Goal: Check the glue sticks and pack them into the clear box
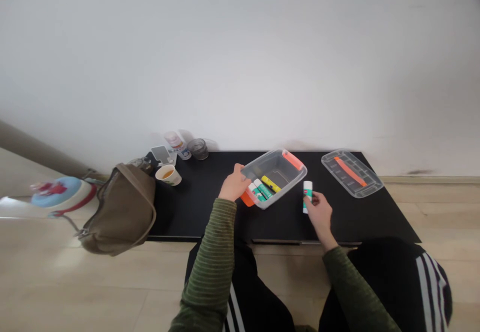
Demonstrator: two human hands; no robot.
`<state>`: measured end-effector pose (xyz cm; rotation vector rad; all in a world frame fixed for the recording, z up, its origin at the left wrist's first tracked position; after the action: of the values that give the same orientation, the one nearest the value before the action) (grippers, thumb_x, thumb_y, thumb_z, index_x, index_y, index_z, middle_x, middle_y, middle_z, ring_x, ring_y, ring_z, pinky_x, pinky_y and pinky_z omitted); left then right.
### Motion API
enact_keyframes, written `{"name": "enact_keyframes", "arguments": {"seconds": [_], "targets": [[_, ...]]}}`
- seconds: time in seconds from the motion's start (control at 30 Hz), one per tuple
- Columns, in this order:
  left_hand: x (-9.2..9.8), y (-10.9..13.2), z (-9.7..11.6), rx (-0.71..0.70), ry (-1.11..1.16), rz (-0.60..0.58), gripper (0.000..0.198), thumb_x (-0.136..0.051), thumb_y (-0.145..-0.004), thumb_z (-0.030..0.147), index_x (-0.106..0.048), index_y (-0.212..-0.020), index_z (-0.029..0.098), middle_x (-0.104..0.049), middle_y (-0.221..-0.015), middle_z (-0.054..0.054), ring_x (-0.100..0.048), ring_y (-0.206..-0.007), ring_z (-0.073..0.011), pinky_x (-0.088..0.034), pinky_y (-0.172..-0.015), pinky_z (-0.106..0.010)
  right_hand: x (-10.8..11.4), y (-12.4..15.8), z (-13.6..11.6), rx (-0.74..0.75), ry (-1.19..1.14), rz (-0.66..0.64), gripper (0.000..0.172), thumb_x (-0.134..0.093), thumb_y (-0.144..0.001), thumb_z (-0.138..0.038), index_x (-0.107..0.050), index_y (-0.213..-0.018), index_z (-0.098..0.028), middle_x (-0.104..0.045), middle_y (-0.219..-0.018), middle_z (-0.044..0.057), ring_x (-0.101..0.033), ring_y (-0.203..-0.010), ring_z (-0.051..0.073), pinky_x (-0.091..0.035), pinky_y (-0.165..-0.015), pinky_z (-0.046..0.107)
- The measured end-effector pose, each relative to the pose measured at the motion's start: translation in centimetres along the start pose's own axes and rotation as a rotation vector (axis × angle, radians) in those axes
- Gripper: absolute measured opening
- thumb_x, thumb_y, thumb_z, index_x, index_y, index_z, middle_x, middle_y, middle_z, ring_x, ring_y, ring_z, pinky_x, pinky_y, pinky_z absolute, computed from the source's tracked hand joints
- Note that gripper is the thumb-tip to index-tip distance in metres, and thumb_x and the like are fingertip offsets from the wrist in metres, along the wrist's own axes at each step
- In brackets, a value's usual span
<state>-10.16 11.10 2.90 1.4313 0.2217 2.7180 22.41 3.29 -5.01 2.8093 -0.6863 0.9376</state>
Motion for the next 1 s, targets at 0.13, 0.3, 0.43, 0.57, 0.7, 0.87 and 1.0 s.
{"name": "enact_keyframes", "arguments": {"seconds": [0.13, 0.3, 0.43, 0.57, 0.7, 0.87, 1.0], "targets": [[-1.4, 0.2, 1.7, -0.084, -0.007, -0.056, 0.051, -0.057, -0.080, 0.025, -0.041, -0.128, 0.024, -0.070, -0.096, -0.006, -0.068, -0.087, -0.0235, -0.047, -0.075, -0.029, 6.8, 0.6, -3.7, 0.179, -0.267, 0.326, 0.043, -0.058, -0.082, -0.045, -0.059, -0.111, -0.013, -0.068, -0.092, 0.010, -0.062, -0.072, 0.017, -0.052, -0.068, 0.030], [-3.5, 0.9, 4.4, -0.204, 0.025, -0.125, 0.054, -0.056, -0.079, 0.022, -0.042, -0.131, 0.024, -0.069, -0.103, -0.006, -0.068, -0.086, -0.0205, -0.047, -0.077, -0.027, 7.8, -0.5, -11.8, 0.401, -0.201, 0.042, 0.036, -0.060, -0.079, -0.039, -0.062, -0.107, -0.016, -0.069, -0.086, 0.006, -0.061, -0.066, 0.015, -0.049, -0.063, 0.028], [-4.8, 1.8, 6.4, -0.280, -0.007, -0.149, 0.053, -0.053, -0.080, 0.023, -0.042, -0.132, 0.024, -0.069, -0.099, -0.004, -0.068, -0.084, -0.0210, -0.047, -0.074, -0.028, 3.5, -0.3, -14.6, 0.482, 0.174, -0.327, 0.027, -0.060, -0.078, -0.035, -0.065, -0.098, -0.018, -0.068, -0.076, 0.003, -0.060, -0.064, 0.015, -0.044, -0.063, 0.026], [-5.5, 2.3, 7.4, -0.317, -0.051, -0.145, 0.053, -0.050, -0.082, 0.024, -0.041, -0.134, 0.024, -0.069, -0.092, -0.004, -0.067, -0.086, -0.0228, -0.047, -0.075, -0.029, -0.8, 0.4, -12.9, 0.434, 0.586, -0.579, 0.024, -0.060, -0.077, -0.037, -0.067, -0.089, -0.018, -0.072, -0.081, 0.007, -0.067, -0.076, 0.021, -0.043, -0.065, 0.028], [-5.6, 2.4, 7.6, -0.315, -0.062, -0.145, 0.053, -0.048, -0.082, 0.022, -0.040, -0.135, 0.023, -0.068, -0.096, -0.005, -0.067, -0.089, -0.0228, -0.047, -0.078, -0.030, -3.5, -0.1, -10.0, 0.322, 0.831, -0.693, 0.031, -0.060, -0.079, -0.039, -0.071, -0.094, -0.015, -0.073, -0.099, 0.016, -0.070, -0.092, 0.029, -0.048, -0.069, 0.030], [-5.6, 2.4, 7.5, -0.316, -0.059, -0.148, 0.054, -0.048, -0.083, 0.021, -0.039, -0.136, 0.022, -0.068, -0.099, -0.006, -0.066, -0.091, -0.0223, -0.046, -0.081, -0.030, -5.2, -0.8, -8.1, 0.234, 0.906, -0.757, 0.022, -0.066, -0.074, -0.025, -0.074, -0.092, -0.015, -0.074, -0.095, 0.016, -0.072, -0.088, 0.029, -0.052, -0.068, 0.030], [-5.7, 2.5, 7.6, -0.323, -0.051, -0.152, 0.055, -0.047, -0.082, 0.020, -0.038, -0.137, 0.021, -0.068, -0.101, -0.007, -0.067, -0.089, -0.0223, -0.046, -0.080, -0.030, -5.5, -0.4, -7.7, 0.205, 0.922, -0.812, 0.019, -0.066, -0.072, -0.018, -0.074, -0.089, -0.014, -0.075, -0.082, 0.013, -0.073, -0.071, 0.025, -0.054, -0.062, 0.030]]}}
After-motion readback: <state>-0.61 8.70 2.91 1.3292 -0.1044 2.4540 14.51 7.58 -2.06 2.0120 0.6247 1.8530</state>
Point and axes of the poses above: each hand's wrist, its own y-axis away from the middle knuckle, its own x-axis out of the back of the hand, z = x × y, the point moved 9 cm from there along -y, towards the middle knuckle
